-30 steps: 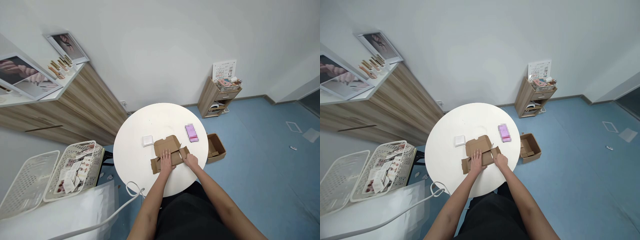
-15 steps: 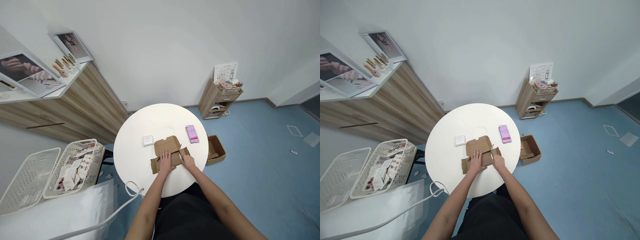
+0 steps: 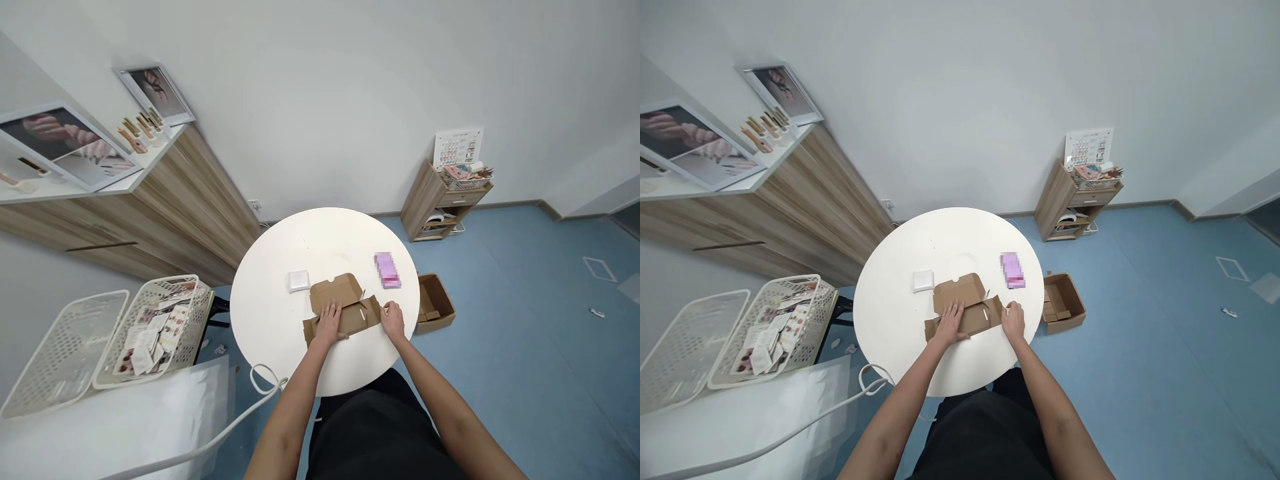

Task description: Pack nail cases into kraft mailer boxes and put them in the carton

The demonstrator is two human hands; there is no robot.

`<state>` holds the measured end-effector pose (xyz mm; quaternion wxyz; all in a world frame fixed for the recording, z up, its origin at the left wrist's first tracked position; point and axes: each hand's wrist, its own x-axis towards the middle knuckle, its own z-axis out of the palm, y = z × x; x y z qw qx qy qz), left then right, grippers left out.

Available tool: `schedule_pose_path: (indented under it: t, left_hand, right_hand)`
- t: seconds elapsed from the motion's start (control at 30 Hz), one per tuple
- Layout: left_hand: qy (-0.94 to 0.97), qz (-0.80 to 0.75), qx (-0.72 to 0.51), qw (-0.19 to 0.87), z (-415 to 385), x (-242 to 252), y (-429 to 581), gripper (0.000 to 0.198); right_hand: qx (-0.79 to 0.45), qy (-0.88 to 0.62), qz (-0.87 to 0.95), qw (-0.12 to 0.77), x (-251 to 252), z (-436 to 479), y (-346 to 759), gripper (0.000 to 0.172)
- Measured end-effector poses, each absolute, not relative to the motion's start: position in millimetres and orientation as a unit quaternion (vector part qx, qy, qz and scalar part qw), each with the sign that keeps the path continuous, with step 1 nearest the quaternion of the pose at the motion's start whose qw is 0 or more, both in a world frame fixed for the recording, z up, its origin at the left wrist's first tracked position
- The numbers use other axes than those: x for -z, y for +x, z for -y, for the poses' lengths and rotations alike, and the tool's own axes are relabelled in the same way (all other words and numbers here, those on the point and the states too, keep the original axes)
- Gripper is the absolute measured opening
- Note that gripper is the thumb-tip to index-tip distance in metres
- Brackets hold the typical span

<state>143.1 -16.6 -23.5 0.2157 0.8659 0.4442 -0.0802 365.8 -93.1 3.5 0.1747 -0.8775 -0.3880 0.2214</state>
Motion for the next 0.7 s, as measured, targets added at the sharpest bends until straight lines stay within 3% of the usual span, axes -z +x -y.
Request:
schedule_pose_path:
  t: [0.3, 0.53, 0.7]
  left_hand:
    - [0.855, -0.453, 0.087, 0.237, 14, 22, 145, 0.125]
    - [0.85, -0.451, 0.093, 0.256, 14, 17, 146, 0.126]
    - [0.85, -0.451, 0.101, 0.255, 14, 15, 147, 0.131]
  right_hand:
    - [-0.429, -0.823, 0.323, 0.185, 6, 82, 361, 0.056]
    - [-0.359, -0.807, 0.465, 0.058, -6, 70, 329, 0.035]
    - [-0.342, -0.806, 0.48, -0.055, -8, 49, 324, 0.039]
